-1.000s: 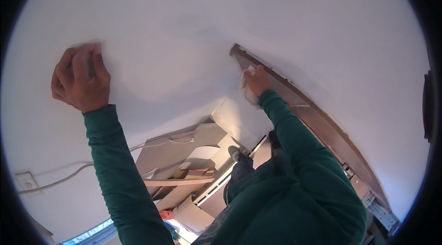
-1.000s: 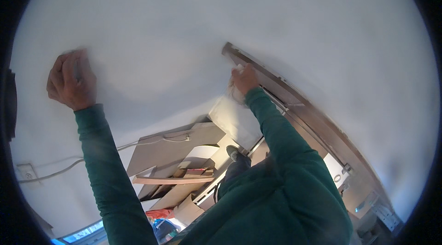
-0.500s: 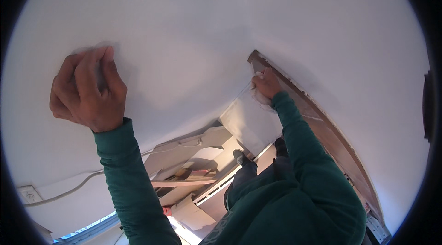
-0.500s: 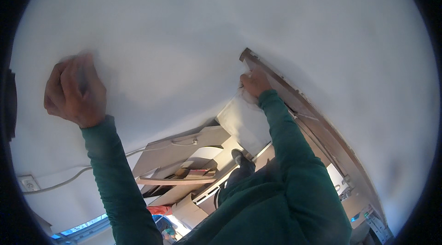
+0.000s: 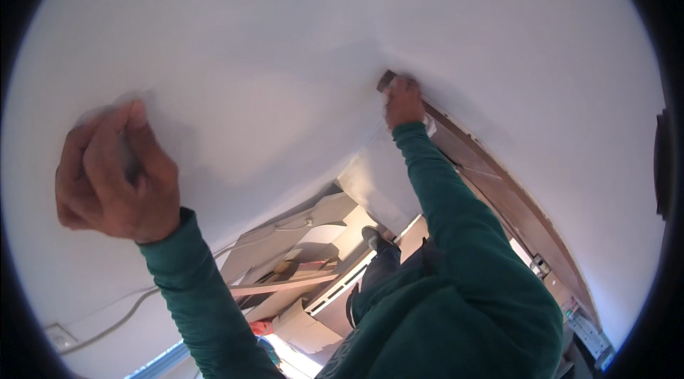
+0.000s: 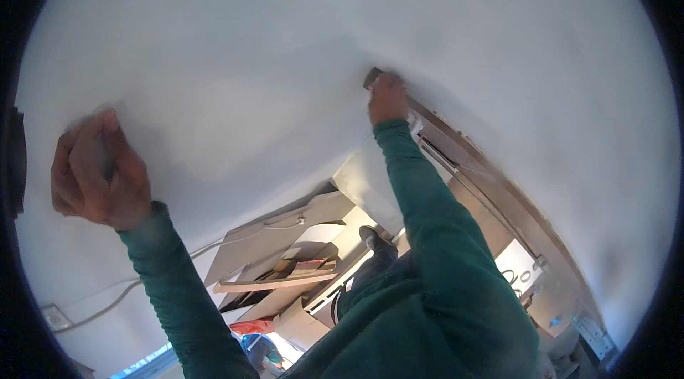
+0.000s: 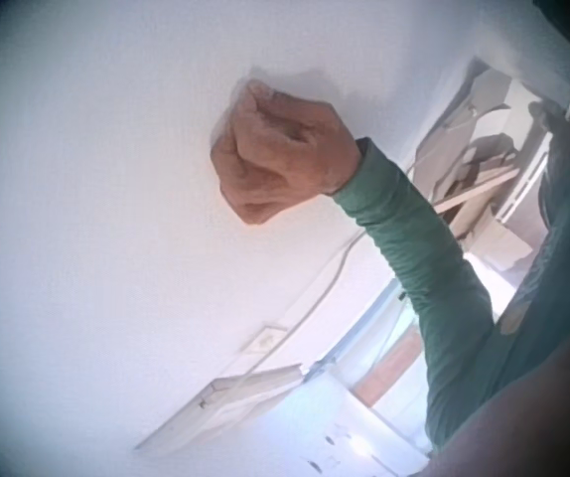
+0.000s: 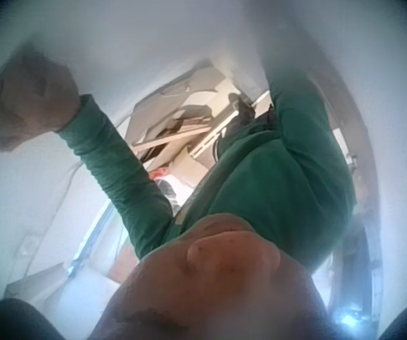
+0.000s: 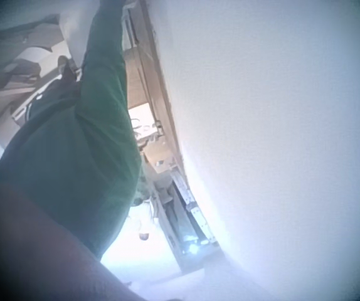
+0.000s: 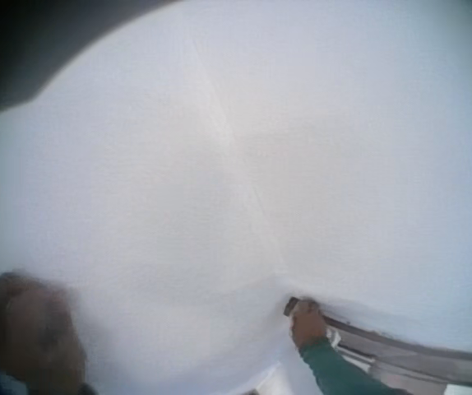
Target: The person positions a long wooden shelf against a wall, aligns it with brackets, and wipes the surface with a cloth. The person repeatedly adjusts the shelf's position and cleans the wall area above it.
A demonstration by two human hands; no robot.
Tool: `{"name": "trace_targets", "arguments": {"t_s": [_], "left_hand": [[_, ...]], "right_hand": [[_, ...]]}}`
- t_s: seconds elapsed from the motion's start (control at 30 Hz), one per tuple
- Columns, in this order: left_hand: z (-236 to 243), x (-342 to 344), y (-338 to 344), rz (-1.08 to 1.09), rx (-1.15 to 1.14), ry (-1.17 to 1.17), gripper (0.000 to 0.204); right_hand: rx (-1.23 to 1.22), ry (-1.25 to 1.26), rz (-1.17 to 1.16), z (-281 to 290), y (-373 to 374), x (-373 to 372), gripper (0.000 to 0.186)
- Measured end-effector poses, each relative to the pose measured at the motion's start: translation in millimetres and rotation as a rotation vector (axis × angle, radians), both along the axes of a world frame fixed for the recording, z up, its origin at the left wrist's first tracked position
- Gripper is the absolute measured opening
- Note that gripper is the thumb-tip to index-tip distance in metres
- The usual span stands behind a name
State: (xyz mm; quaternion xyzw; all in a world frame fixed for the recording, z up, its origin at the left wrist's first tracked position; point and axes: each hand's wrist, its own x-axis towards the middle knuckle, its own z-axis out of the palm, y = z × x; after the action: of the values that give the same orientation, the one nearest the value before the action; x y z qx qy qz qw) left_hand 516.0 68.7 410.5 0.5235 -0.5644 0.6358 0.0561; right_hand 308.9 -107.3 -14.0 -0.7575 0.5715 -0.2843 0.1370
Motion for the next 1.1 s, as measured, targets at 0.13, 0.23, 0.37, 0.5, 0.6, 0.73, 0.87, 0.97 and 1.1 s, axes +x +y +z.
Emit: {"name": "trace_targets", "arguments": {"t_s": [0.13,0.23,0.37,0.5,0.6,0.73,0.87,0.97,1.1], "left_hand": [[2,10,3,-0.023,0.055,-0.021,0.021],[9,8,10,0.010,0.052,-0.070,0.022],[6,9,5,0.021,0.019,-0.068,0.020],[8,9,3,-0.031,0.059,-0.015,0.020],[3,4,-1,-0.019,0.059,0.012,0.021],[4,4,4,-0.031,0.000,-0.009,0.022],[5,6,4,-0.042,-0.004,-0.020,0.022],[1,4,2,-0.026,0.013,-0.015,0.022],[1,5,6,-0.024,0.034,-0.014,0.021]], "right_hand": [[0.019,0.256,-0.055,-32,-5,9,0.036],[0.129,0.274,-0.069,-2,-1,30,0.030],[0.079,0.414,-0.100,8,0,32,0.023],[0.125,0.393,-0.115,7,-8,34,0.027],[0.361,0.434,-0.062,6,-18,20,0.036],[0.178,0.174,-0.127,18,11,12,0.035],[0.145,0.145,-0.171,12,7,25,0.041],[0.251,0.442,-0.129,14,-6,36,0.051],[0.759,0.278,-0.128,44,-39,52,0.047]]}}
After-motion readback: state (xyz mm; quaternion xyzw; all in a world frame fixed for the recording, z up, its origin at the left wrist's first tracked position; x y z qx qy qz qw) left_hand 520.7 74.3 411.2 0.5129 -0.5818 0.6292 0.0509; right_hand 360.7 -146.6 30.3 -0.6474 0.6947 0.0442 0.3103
